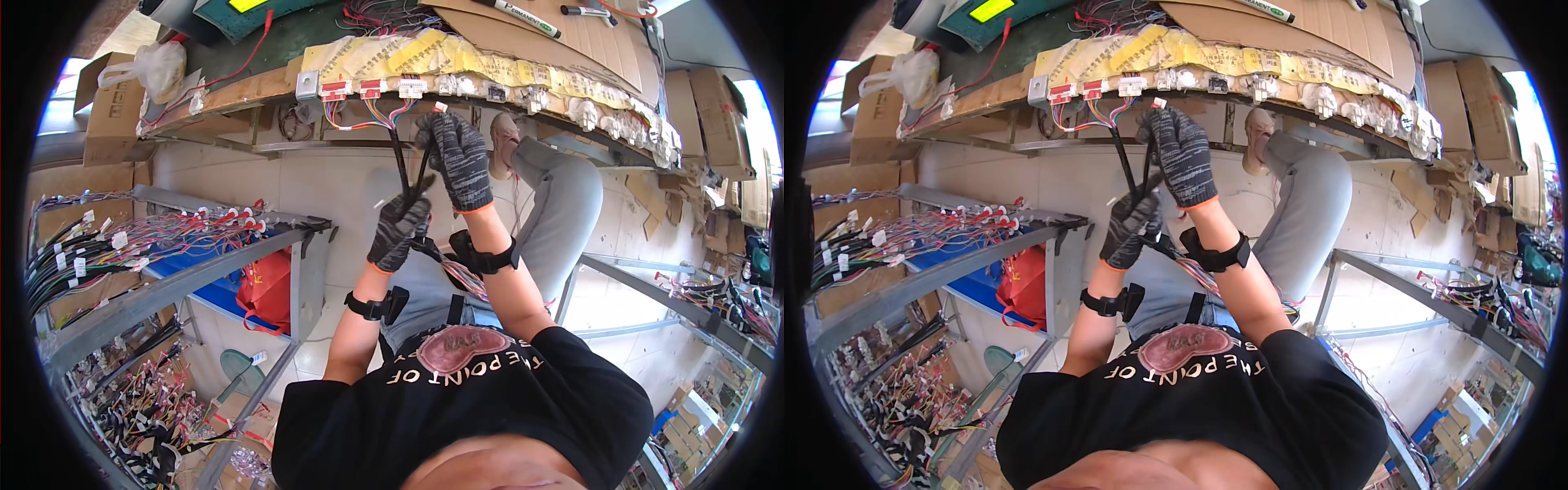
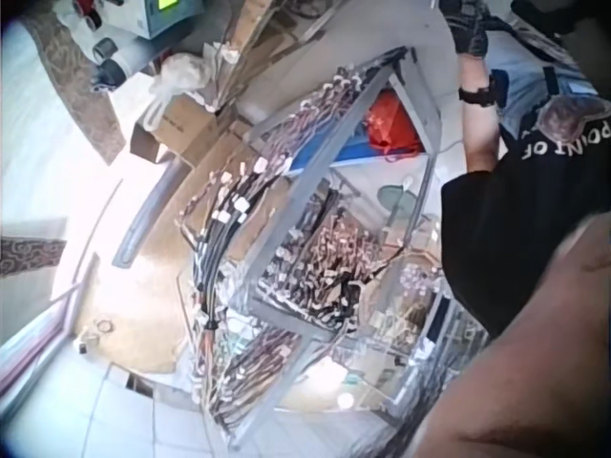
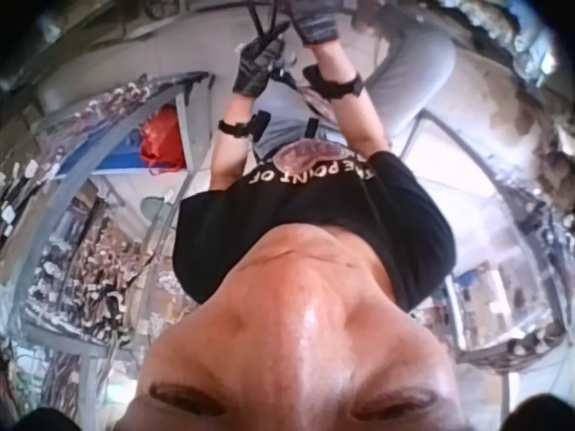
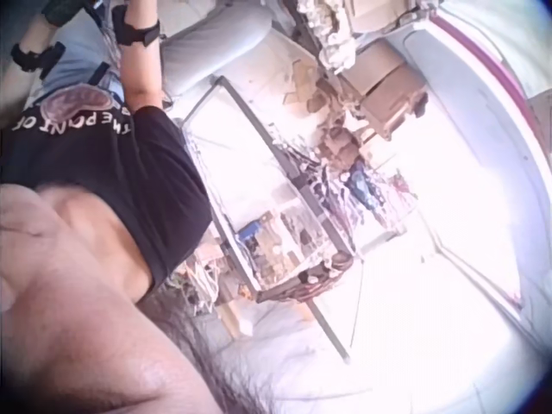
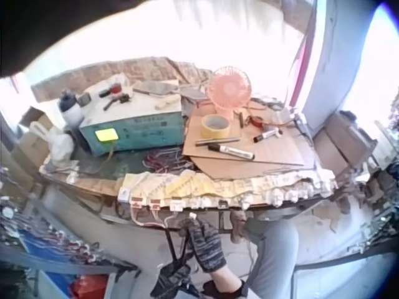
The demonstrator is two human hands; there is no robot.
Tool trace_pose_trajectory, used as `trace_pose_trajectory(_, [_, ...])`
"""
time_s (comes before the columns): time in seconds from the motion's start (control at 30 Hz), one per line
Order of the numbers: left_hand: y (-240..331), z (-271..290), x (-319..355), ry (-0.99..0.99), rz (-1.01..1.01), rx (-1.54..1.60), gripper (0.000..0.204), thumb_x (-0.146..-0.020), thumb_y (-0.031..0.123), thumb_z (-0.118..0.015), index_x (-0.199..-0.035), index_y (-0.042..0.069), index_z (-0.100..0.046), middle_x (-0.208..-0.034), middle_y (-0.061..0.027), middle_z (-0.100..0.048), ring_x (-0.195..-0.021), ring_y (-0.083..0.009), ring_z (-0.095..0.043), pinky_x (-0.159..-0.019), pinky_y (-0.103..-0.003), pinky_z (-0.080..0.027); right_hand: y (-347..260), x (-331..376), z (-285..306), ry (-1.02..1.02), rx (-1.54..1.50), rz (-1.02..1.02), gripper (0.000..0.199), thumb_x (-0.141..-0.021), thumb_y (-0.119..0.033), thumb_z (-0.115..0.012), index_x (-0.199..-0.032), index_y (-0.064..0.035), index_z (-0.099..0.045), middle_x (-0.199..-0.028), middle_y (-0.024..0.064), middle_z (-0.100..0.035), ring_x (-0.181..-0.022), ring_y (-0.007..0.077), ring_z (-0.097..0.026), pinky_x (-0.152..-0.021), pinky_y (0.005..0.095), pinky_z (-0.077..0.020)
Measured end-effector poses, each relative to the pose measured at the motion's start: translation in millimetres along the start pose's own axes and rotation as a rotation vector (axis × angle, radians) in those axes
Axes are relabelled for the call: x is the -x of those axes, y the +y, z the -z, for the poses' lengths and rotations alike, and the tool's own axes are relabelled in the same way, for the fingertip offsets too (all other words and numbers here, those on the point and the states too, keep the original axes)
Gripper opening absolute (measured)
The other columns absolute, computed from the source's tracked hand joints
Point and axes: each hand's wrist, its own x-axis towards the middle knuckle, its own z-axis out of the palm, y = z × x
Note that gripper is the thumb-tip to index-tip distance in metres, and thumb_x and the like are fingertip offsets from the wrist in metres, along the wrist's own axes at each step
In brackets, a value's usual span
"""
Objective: Plugging wire harness connectors into a test board and probing them with a tool in a factory setting.
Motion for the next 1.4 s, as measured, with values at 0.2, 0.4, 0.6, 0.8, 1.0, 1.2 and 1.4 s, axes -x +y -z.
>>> trace_pose_trajectory(0.2, [19.8, -9.8, -9.6, -0.085, 0.043, -0.353, 0.024, -0.089, 0.019, -0.051, -0.092, 0.0, -0.065, -0.067, 0.0017, -0.057, -0.059, -0.0061, -0.045, -0.053, -0.025, -0.036, 9.9, -11.8, 5.3, 0.004, 0.003, 0.226, 0.022, -0.093, -0.017, -0.044, -0.091, -0.0004, -0.059, -0.077, 0.005, -0.06, -0.065, 0.0096, -0.053, -0.059, 0.024, -0.0431])
trace_pose_trajectory(0.4, [24.2, -12.2, -11.3, -0.172, 0.055, -0.32, 0.028, -0.09, 0.024, -0.047, -0.087, 0.003, -0.066, -0.063, 0.0025, -0.053, -0.054, -0.0048, -0.042, -0.05, -0.023, -0.034, 15.2, -16.0, 8.4, -0.015, -0.16, 0.15, 0.023, -0.093, -0.017, -0.043, -0.094, 0.0013, -0.057, -0.082, 0.0063, -0.061, -0.068, 0.0103, -0.055, -0.062, 0.0248, -0.0454])
trace_pose_trajectory(0.6, [25.1, -18.0, -21.7, -0.21, 0.081, -0.258, 0.031, -0.091, 0.026, -0.046, -0.082, 0.002, -0.065, -0.069, 0.0006, -0.062, -0.053, -0.0037, -0.044, -0.049, -0.02, -0.035, 1.3, -27.1, 33.4, 0.032, 0.522, 0.421, 0.022, -0.091, -0.019, -0.047, -0.096, 0.0003, -0.056, -0.077, 0.0105, -0.06, -0.065, 0.0194, -0.057, -0.06, 0.0281, -0.0455])
trace_pose_trajectory(0.8, [15.7, -3.8, -15.5, -0.178, 0.136, 0.028, 0.032, -0.091, 0.026, -0.048, -0.081, 0.001, -0.064, -0.059, 0.0007, -0.054, -0.05, -0.0059, -0.05, -0.045, -0.019, -0.039, -9.3, 12.0, 97.0, -0.549, 1.239, -0.37, 0.027, -0.087, -0.021, -0.05, -0.108, -0.003, -0.055, -0.075, 0.0108, -0.06, -0.063, 0.0258, -0.058, -0.058, 0.0364, -0.045])
trace_pose_trajectory(1.0, [2.3, 1.6, -24.9, -0.339, 0.097, 0.181, 0.026, -0.09, 0.023, -0.051, -0.081, 0.002, -0.062, -0.071, -0.0052, -0.063, -0.056, -0.0073, -0.053, -0.053, -0.022, -0.042, -7.6, 13.1, 66.3, 0.009, -0.207, -0.149, 0.026, -0.091, -0.02, -0.048, -0.106, -0.0021, -0.059, -0.071, -0.002, -0.059, -0.05, 0.0018, -0.039, -0.046, 0.0151, -0.0295])
trace_pose_trajectory(1.2, [-0.2, -3.8, -28.9, -0.318, 0.093, 0.159, 0.026, -0.09, 0.025, -0.05, -0.088, 0.001, -0.06, -0.077, -0.0055, -0.062, -0.062, -0.0085, -0.054, -0.059, -0.024, -0.045, -7.8, 7.0, 60.1, 0.103, -0.126, -0.04, 0.02, -0.088, -0.019, -0.053, -0.095, -0.0031, -0.063, -0.067, -0.0008, -0.059, -0.047, 0.0022, -0.04, -0.043, 0.0173, -0.0289])
trace_pose_trajectory(1.4, [-6.7, -9.0, -32.3, -0.244, 0.003, 0.063, 0.029, -0.091, 0.027, -0.05, -0.103, 0.001, -0.058, -0.081, -0.0014, -0.058, -0.066, -0.0067, -0.049, -0.06, -0.022, -0.041, -12.8, -2.1, 61.6, 0.229, 0.015, -0.019, 0.019, -0.085, -0.02, -0.059, -0.084, -0.0032, -0.066, -0.059, -0.0007, -0.057, -0.045, 0.0025, -0.041, -0.041, 0.0177, -0.0279])
